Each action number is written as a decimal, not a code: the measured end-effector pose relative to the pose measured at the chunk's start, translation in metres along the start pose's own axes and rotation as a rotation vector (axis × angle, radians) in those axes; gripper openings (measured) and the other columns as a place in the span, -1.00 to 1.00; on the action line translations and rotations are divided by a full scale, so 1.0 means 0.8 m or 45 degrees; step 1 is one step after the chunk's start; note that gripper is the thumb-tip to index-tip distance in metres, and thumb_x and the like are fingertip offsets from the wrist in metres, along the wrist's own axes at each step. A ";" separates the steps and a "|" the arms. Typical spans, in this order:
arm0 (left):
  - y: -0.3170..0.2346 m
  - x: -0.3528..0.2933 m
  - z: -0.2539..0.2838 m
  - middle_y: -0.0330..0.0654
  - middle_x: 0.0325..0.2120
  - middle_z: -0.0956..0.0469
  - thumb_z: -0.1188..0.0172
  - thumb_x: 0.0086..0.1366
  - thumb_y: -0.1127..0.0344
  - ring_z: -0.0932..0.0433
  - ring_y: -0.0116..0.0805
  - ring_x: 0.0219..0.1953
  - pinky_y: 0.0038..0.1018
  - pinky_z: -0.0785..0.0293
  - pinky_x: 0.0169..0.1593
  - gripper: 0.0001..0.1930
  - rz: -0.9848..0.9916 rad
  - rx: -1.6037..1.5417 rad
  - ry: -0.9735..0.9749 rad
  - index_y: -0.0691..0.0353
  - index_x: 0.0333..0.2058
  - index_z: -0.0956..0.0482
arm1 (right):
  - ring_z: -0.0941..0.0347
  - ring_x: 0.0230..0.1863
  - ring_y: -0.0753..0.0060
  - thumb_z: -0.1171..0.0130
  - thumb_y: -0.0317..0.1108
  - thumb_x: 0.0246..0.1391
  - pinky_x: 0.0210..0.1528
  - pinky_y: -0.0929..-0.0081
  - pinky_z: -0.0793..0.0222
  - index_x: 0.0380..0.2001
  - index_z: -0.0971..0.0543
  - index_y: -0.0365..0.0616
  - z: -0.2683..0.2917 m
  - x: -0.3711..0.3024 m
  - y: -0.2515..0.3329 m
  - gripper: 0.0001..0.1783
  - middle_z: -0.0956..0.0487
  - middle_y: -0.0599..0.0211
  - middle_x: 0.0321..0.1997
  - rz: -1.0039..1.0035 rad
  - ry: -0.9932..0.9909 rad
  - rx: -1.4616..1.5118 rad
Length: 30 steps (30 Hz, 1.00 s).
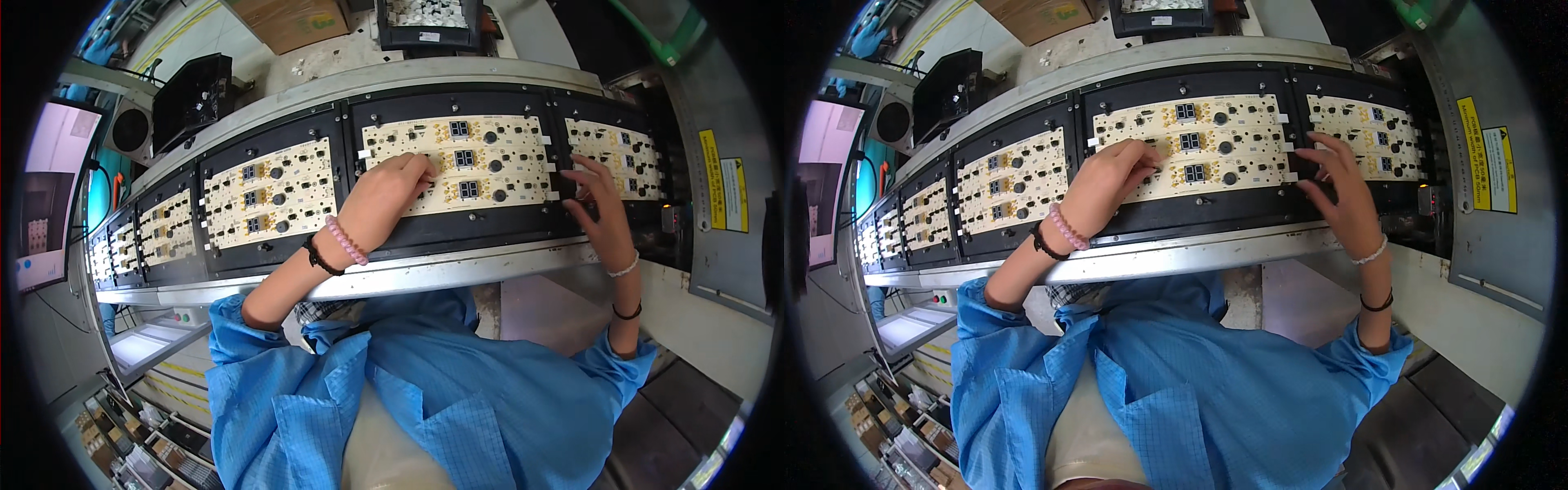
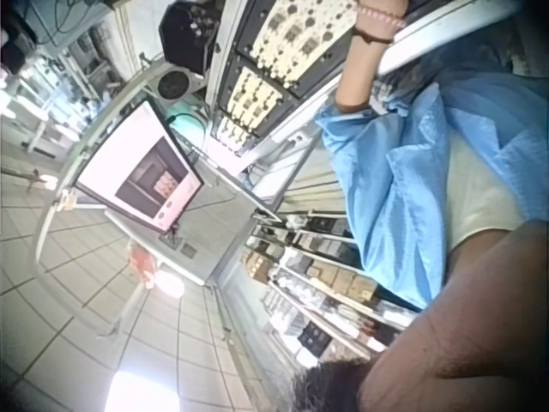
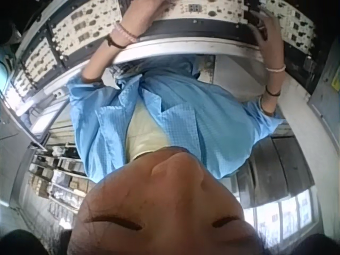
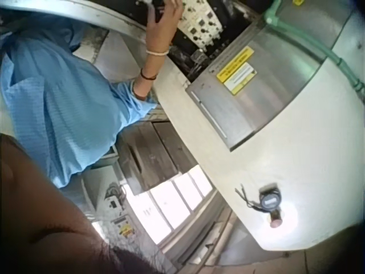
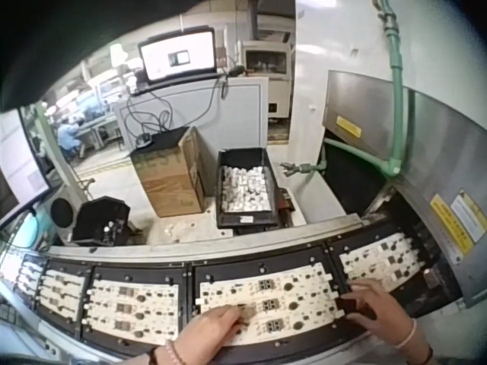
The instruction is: Pick small electronic components from containers and place them onto circuit boards on a conveyor line.
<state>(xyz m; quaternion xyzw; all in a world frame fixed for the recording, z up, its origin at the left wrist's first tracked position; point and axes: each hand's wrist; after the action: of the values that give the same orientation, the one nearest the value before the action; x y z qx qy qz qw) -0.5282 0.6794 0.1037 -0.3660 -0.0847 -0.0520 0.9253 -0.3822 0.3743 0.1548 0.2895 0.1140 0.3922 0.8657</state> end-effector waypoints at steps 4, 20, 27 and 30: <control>-0.001 -0.005 0.003 -0.07 -0.37 -0.53 -0.17 0.18 0.48 -0.55 -0.05 -0.30 -0.28 -0.49 -0.25 -0.87 0.035 0.112 0.006 0.26 -0.28 -0.46 | -0.38 -0.31 0.50 -0.11 -0.70 0.00 -0.13 0.56 -0.39 0.01 -0.50 -0.14 0.010 -0.001 0.011 -0.54 -0.41 0.25 0.15 -0.056 -0.100 -0.001; -0.012 -0.017 0.012 -0.13 -0.44 -0.51 -0.09 0.07 0.47 -0.54 -0.17 -0.32 -0.33 -0.49 -0.22 -0.83 -0.169 0.431 0.003 0.22 -0.30 -0.49 | -0.38 -0.49 0.30 -0.19 -0.48 0.03 -0.34 0.46 -0.30 0.00 -0.56 -0.05 -0.056 0.027 0.061 -0.60 -0.50 0.33 -0.47 0.370 0.048 -0.248; -0.002 -0.068 0.064 -0.15 -0.34 -0.58 -0.19 0.18 0.46 -0.56 -0.16 -0.31 -0.36 -0.46 -0.22 -0.80 -0.110 0.232 -0.099 0.20 -0.20 -0.58 | -0.36 -0.73 0.18 -0.20 -0.15 0.08 -0.56 0.32 -0.29 0.03 -0.56 -0.08 -0.091 0.037 0.094 -0.55 -0.47 0.29 -0.74 0.418 0.208 -0.619; 0.006 -0.097 0.082 -0.15 -0.32 -0.59 -0.17 0.16 0.51 -0.56 -0.17 -0.31 -0.38 -0.46 -0.22 -0.79 -0.052 0.154 -0.186 0.22 -0.20 -0.60 | -0.37 -0.74 0.17 -0.19 -0.16 0.09 -0.59 0.31 -0.29 0.02 -0.56 -0.12 -0.070 0.070 0.085 -0.56 -0.46 0.29 -0.76 0.435 0.280 -0.502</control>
<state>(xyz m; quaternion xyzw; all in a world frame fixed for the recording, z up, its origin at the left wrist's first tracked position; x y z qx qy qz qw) -0.6114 0.7307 0.1328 -0.3104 -0.1624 -0.0390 0.9358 -0.4103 0.4750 0.1511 0.0864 0.0784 0.5760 0.8091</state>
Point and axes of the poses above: each hand's wrist, its own x-axis towards the middle knuckle, its own z-axis out of the back of the hand, y = z × x
